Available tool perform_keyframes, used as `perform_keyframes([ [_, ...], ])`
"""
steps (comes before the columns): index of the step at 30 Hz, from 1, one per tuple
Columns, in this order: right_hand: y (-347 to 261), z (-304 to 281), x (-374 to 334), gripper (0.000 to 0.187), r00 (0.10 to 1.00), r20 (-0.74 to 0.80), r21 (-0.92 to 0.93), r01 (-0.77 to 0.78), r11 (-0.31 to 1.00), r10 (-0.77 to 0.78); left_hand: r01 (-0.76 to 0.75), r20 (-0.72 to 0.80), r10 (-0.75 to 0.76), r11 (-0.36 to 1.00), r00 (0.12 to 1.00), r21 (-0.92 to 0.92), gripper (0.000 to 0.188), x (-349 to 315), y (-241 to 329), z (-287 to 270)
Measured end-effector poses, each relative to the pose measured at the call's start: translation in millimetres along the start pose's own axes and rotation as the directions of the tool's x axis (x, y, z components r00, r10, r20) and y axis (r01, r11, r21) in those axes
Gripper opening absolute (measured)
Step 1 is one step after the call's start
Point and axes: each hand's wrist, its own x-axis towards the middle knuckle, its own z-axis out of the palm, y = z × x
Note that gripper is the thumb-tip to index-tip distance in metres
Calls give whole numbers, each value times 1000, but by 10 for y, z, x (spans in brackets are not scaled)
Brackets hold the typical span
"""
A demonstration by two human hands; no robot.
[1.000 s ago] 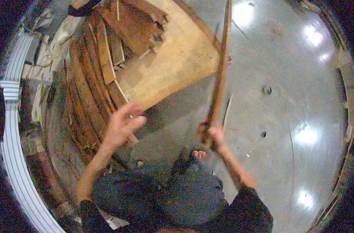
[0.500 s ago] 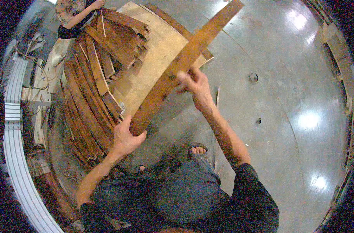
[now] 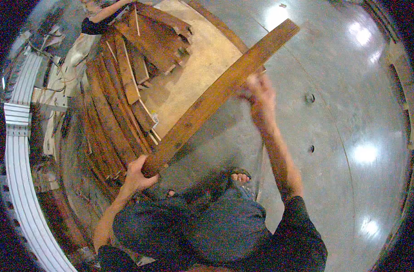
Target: The person picks up several curved wooden boards one at a time from a stack on the floor, holding each one up to view the edges and surface before setting them aside or back onto the stack.
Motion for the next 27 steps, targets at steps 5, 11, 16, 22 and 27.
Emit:
perform_keyframes([
  [5, -248, -568, 810, 44, 961, -179, -145, 187, 972, -212, -26, -128, 42, 992, 991, 124, 47, -381, -163, 71],
  [11, -367, -517, 655, 48, 975, -57, 38, 219, 975, -217, 99, -27, -102, 992, 994, -81, 49, -541, -130, 139],
  [16, -406, -674, 775, 53, 952, -198, 30, 245, 969, -235, 75, -42, -72, 995, 997, 63, 51, -587, -293, 118],
  [22, -458, -890, 924, 32, 923, -216, -83, 307, 948, -318, 114, -18, -113, 993, 993, 15, 50, -733, -264, 144],
  [27, -507, -770, 1046, 28, 770, -458, -161, 419, 894, -443, 79, 14, -78, 991, 997, -111, 50, -602, 61, 122],
])
